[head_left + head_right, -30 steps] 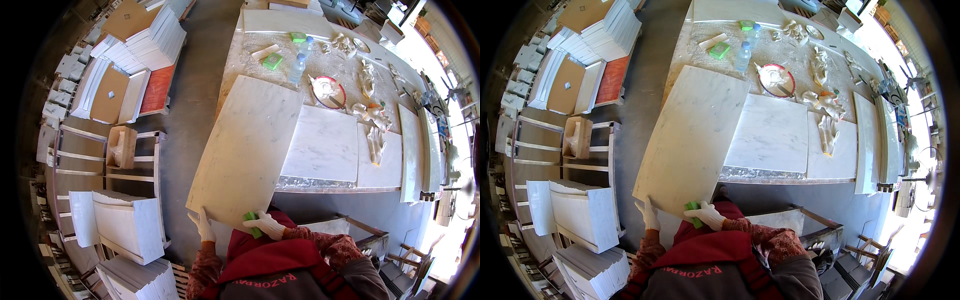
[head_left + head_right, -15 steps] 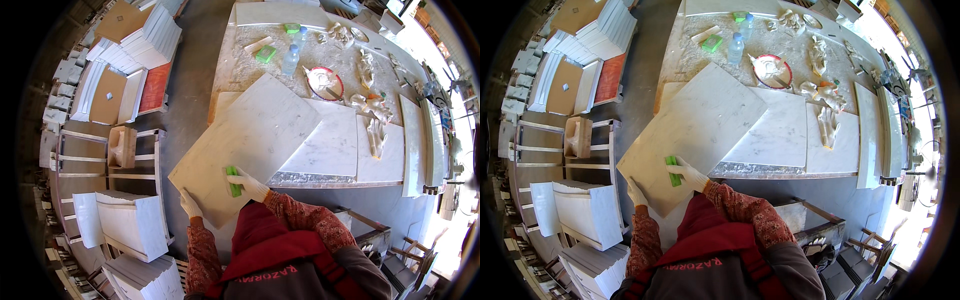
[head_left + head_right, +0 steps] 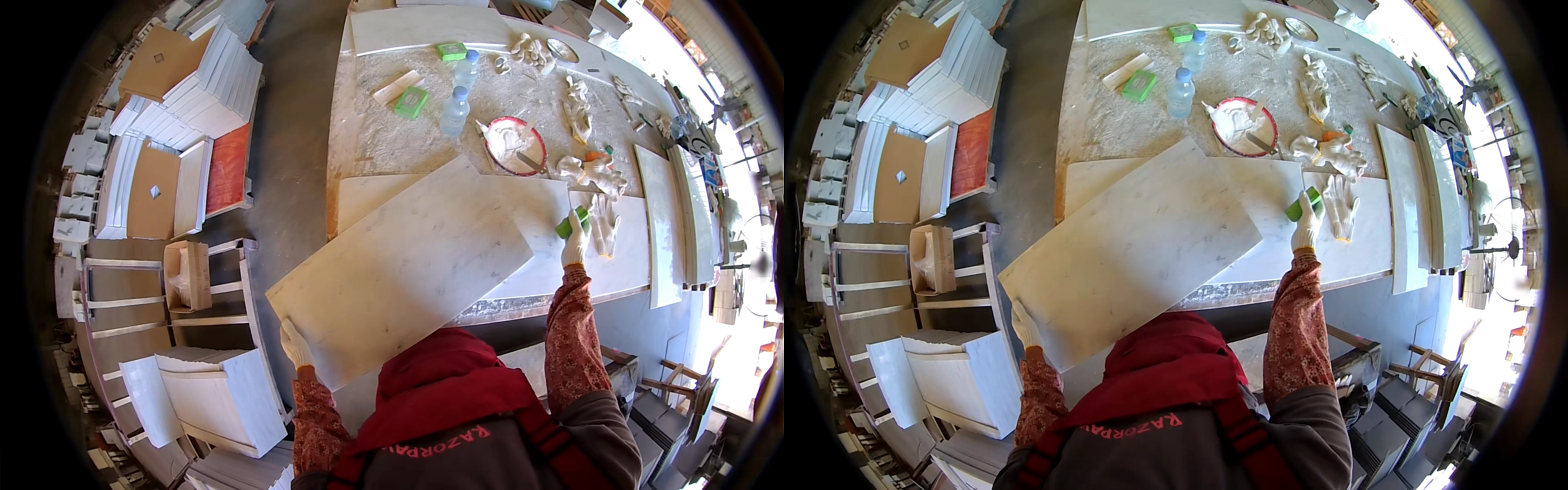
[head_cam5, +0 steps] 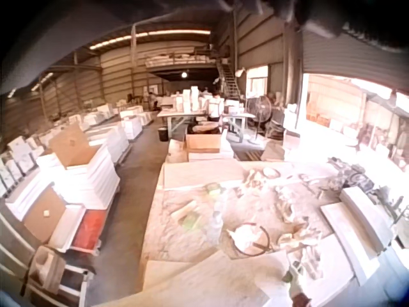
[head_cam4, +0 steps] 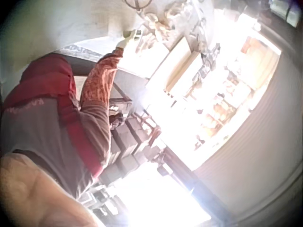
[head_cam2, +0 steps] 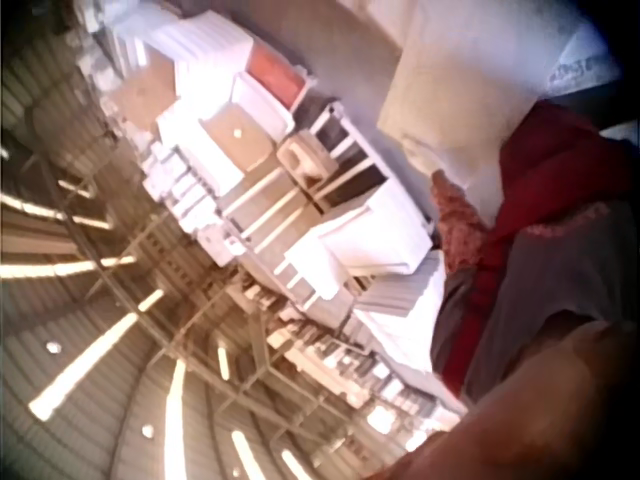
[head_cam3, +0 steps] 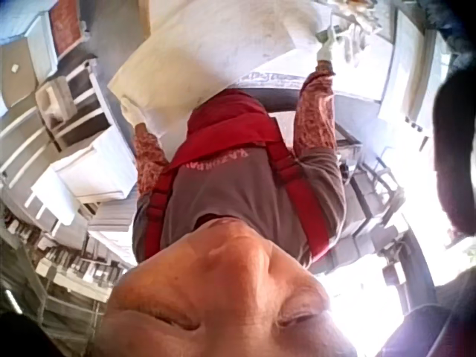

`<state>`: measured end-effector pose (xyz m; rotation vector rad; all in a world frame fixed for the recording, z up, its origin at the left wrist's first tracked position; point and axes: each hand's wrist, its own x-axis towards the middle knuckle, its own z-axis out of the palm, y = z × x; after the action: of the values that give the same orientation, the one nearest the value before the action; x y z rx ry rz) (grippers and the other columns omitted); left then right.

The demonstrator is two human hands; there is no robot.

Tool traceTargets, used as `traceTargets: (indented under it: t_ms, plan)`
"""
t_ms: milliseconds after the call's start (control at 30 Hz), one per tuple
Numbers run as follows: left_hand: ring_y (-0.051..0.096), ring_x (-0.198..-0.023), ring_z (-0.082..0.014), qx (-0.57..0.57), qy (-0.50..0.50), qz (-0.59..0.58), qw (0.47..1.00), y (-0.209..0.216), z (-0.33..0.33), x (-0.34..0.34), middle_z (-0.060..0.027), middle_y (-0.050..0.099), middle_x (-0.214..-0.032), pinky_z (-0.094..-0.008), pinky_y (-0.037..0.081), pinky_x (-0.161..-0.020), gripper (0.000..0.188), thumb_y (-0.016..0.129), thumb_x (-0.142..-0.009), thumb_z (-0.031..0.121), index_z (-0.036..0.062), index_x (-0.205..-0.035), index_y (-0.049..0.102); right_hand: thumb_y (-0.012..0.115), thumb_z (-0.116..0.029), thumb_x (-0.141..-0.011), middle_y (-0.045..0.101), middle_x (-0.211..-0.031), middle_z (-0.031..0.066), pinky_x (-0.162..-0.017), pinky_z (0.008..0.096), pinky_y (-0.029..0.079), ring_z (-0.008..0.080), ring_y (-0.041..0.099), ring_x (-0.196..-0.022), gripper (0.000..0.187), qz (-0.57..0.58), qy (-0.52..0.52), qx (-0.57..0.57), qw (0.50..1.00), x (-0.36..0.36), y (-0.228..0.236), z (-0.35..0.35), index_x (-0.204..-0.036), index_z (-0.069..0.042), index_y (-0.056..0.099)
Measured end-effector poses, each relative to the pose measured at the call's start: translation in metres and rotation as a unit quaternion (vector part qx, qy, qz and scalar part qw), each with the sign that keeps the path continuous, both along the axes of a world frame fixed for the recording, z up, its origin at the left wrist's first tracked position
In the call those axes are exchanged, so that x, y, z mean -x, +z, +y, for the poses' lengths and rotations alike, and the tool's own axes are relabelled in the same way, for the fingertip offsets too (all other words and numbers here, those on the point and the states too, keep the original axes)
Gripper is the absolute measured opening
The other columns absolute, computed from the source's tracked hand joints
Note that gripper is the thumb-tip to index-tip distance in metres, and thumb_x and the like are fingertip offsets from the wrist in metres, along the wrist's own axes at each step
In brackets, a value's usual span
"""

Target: The person applies a white paste to the edges of rectangular white panels using a small metal spatula, then smooths the edges with a green sanding block. The person repeats this process on multiple panels, flipping them to treat different edges and stacking finished pieces on the table.

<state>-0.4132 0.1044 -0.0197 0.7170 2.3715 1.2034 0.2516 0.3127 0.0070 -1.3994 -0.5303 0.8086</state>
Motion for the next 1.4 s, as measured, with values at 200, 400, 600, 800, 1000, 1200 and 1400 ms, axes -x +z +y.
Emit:
traceTargets:
  t_ms: [200, 400, 600, 800, 1000, 1200, 1400]
  plan:
    - [0.060, -0.120, -0.0380, 0.085, -0.018, 0.043, 0.995, 0.000, -0.008, 0.006, -0.0210, 0.062, -0.134, -0.0419, 0.044, -0.104, 0.066, 0.037, -0.106, 0.054, -0.0009, -0.138, 0.055, 0.083, -0.036, -0.079, 0.063, -0.115, 0.0123, -0.091, 0.0384, 0.050, 0.0271, 0.061, -0.102, 0.075, -0.451, 0.081, 0.219, 0.862, -0.018, 0.033, 0.014, -0.139, -0.003, 0.051]
    - [0.053, -0.132, -0.0416, 0.181, -0.006, 0.070, 0.981, 0.030, 0.007, -0.009, -0.0237, 0.050, -0.149, -0.0459, 0.039, -0.111, 0.074, 0.035, -0.105, 0.056, 0.0030, -0.156, 0.031, 0.086, -0.036, -0.073, 0.056, -0.136, 0.0187, -0.100, 0.0502, 0.047, 0.0363, 0.057, -0.121, 0.088, -0.754, 0.018, 0.217, 0.619, -0.022, 0.058, 0.029, -0.147, -0.011, 0.045]
    - [0.055, -0.131, -0.0334, 0.181, 0.040, -0.042, 0.982, 0.025, -0.005, -0.018, -0.0194, 0.048, -0.152, -0.0391, 0.041, -0.111, 0.076, 0.043, -0.105, 0.056, -0.0009, -0.155, 0.034, 0.073, -0.032, -0.087, 0.066, -0.119, 0.0159, -0.089, 0.0486, 0.052, 0.0382, 0.064, -0.105, 0.048, -0.598, 0.236, 0.112, 0.757, 0.031, 0.024, 0.009, -0.128, -0.011, 0.064]
    - [0.059, -0.106, -0.0179, 0.097, 0.047, -0.172, 0.979, -0.003, -0.057, -0.001, -0.0079, 0.063, -0.126, -0.0321, 0.049, -0.093, 0.066, 0.050, -0.105, 0.052, -0.0035, -0.139, 0.057, 0.075, -0.036, -0.085, 0.063, -0.110, 0.0162, -0.077, 0.0493, 0.054, 0.0365, 0.064, -0.099, 0.060, -0.628, 0.321, 0.234, 0.670, 0.100, 0.031, 0.004, -0.132, -0.007, 0.053]
    - [0.055, -0.081, -0.0108, 0.070, 0.201, -0.188, 0.959, 0.006, -0.099, -0.086, -0.0008, 0.063, -0.094, -0.0271, 0.048, -0.072, 0.067, 0.055, -0.102, 0.056, -0.0070, -0.121, 0.067, 0.072, -0.045, -0.087, 0.063, -0.108, 0.0169, -0.076, 0.0494, 0.055, 0.0363, 0.065, -0.098, 0.057, -0.627, 0.406, 0.241, 0.620, 0.110, 0.042, 0.025, -0.123, -0.004, 0.054]
    - [0.050, -0.069, -0.0104, 0.004, 0.354, -0.141, 0.924, -0.008, -0.136, -0.174, 0.0010, 0.062, -0.078, -0.0287, 0.043, -0.061, 0.074, 0.054, -0.098, 0.064, -0.0067, -0.100, 0.074, 0.067, -0.051, -0.089, 0.063, -0.107, 0.0174, -0.078, 0.0507, 0.054, 0.0370, 0.065, -0.096, 0.054, -0.665, 0.428, 0.177, 0.586, 0.095, 0.030, 0.058, -0.117, -0.006, 0.060]
    - [0.048, -0.060, -0.0099, 0.028, 0.414, -0.126, 0.901, -0.029, -0.119, -0.189, 0.0013, 0.061, -0.069, -0.0308, 0.039, -0.053, 0.078, 0.050, -0.096, 0.070, -0.0039, -0.088, 0.073, 0.057, -0.055, -0.095, 0.066, -0.094, 0.0164, -0.077, 0.0498, 0.050, 0.0391, 0.063, -0.087, 0.052, -0.543, 0.383, 0.143, 0.734, 0.131, 0.026, 0.084, -0.107, -0.005, 0.066]
